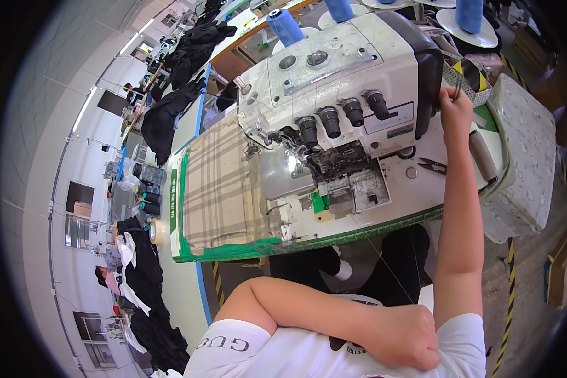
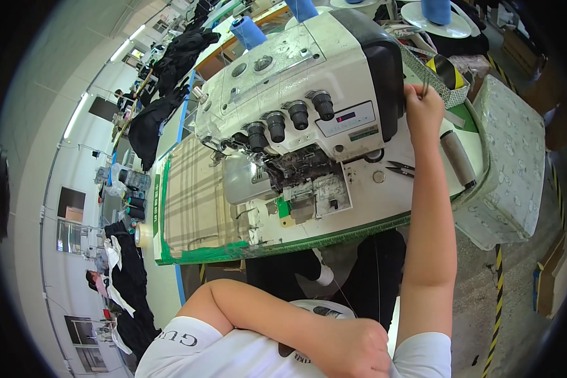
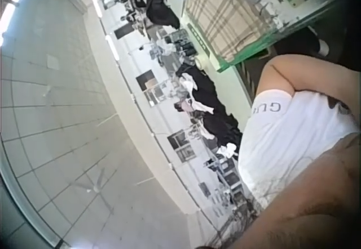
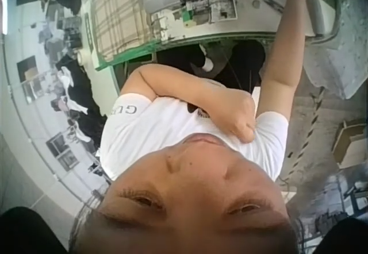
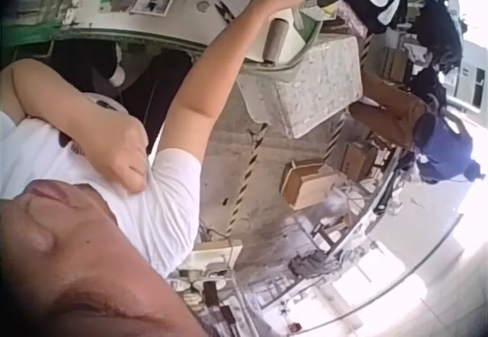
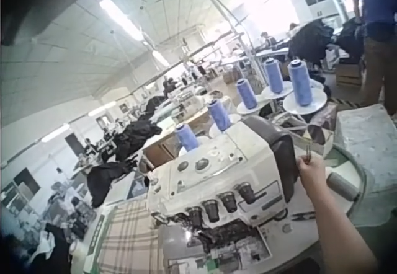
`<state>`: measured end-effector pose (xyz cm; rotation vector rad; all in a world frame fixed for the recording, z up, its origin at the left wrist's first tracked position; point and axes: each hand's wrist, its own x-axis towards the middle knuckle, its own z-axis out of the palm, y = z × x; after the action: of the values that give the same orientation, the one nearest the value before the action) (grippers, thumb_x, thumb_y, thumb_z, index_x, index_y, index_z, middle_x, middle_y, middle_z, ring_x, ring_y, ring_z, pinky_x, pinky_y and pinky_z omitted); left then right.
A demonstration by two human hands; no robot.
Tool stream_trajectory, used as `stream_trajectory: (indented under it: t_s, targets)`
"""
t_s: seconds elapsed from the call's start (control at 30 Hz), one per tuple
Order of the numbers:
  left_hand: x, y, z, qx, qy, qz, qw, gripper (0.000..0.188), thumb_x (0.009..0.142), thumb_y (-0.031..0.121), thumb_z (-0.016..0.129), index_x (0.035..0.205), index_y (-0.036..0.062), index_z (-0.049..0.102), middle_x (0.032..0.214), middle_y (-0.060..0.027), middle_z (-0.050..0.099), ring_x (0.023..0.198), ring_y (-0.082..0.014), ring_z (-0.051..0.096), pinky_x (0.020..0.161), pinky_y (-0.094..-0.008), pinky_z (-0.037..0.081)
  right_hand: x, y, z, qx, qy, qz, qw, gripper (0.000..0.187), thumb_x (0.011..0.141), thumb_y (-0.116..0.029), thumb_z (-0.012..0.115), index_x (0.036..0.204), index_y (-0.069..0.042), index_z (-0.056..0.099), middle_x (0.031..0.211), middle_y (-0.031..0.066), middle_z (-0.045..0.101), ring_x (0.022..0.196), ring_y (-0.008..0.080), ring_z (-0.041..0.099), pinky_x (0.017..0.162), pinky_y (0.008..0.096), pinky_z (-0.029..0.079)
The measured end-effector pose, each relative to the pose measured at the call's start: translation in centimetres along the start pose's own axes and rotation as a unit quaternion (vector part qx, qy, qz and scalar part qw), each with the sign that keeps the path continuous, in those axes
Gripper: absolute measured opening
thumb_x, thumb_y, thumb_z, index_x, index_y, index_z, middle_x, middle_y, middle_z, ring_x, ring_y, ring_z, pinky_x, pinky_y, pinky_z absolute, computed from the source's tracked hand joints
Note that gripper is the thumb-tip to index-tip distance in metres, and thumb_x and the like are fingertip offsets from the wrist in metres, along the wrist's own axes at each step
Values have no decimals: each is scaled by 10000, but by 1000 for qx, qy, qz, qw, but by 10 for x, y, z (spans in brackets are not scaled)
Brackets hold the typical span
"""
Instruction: Threading an industrial overlock sewing machine using tweezers.
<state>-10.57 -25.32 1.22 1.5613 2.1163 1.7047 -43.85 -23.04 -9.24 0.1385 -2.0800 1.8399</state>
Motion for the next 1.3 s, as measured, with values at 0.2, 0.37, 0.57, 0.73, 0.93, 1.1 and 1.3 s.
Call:
stream_trajectory:
  t_s: [0.2,0.37,0.57,0.73,0.93,1.1,1.3]
  targets:
    - [32,12,6,-2,-60,57,997,224,837,239,595,664,140,494,620,-19,577,570,-227,602,495,-364,439,14,-13,5,-56,-23,11,998,165,912,-137,650,869,18,690,714,9,647,632,86,536,615,278,448]
    - [50,21,30,-31,-93,80,992,193,847,261,574,688,156,547,608,-34,585,578,-240,613,502,-382,447,1,1,-5,6,-38,12,999,170,871,-170,703,861,-1,711,696,73,675,606,123,563,608,304,464]
    - [82,32,61,-90,-186,125,970,150,854,231,587,750,140,645,670,-91,652,636,-290,644,556,-422,480,-12,23,-12,-40,-26,6,999,181,859,-185,720,888,-7,720,781,90,710,693,152,627,685,310,495]
    - [111,47,76,-76,-357,118,923,276,866,327,607,866,61,679,830,-135,705,804,-322,699,681,-421,550,-13,22,-12,-30,-29,20,999,196,855,-201,728,907,-12,725,800,97,718,717,160,644,710,310,499]
    - [119,47,95,-274,-177,91,941,245,863,273,580,802,49,660,737,-141,670,745,-342,679,664,-444,540,-45,-10,-43,-9,17,-10,1000,225,880,-220,704,936,-3,713,826,87,724,762,140,649,736,289,490]
    - [132,48,115,-97,-249,184,946,311,775,389,691,863,91,700,807,-169,696,792,-347,692,690,-448,547,-144,-86,-76,134,-239,195,942,350,1014,-311,531,984,-13,711,833,41,719,684,93,513,692,276,425]
    - [123,44,116,-312,-257,102,909,234,915,190,594,841,0,710,831,-175,707,760,-331,673,660,-413,502,-184,-142,-109,454,-488,369,648,376,980,-166,588,1287,49,564,730,-24,562,478,13,301,425,179,232]
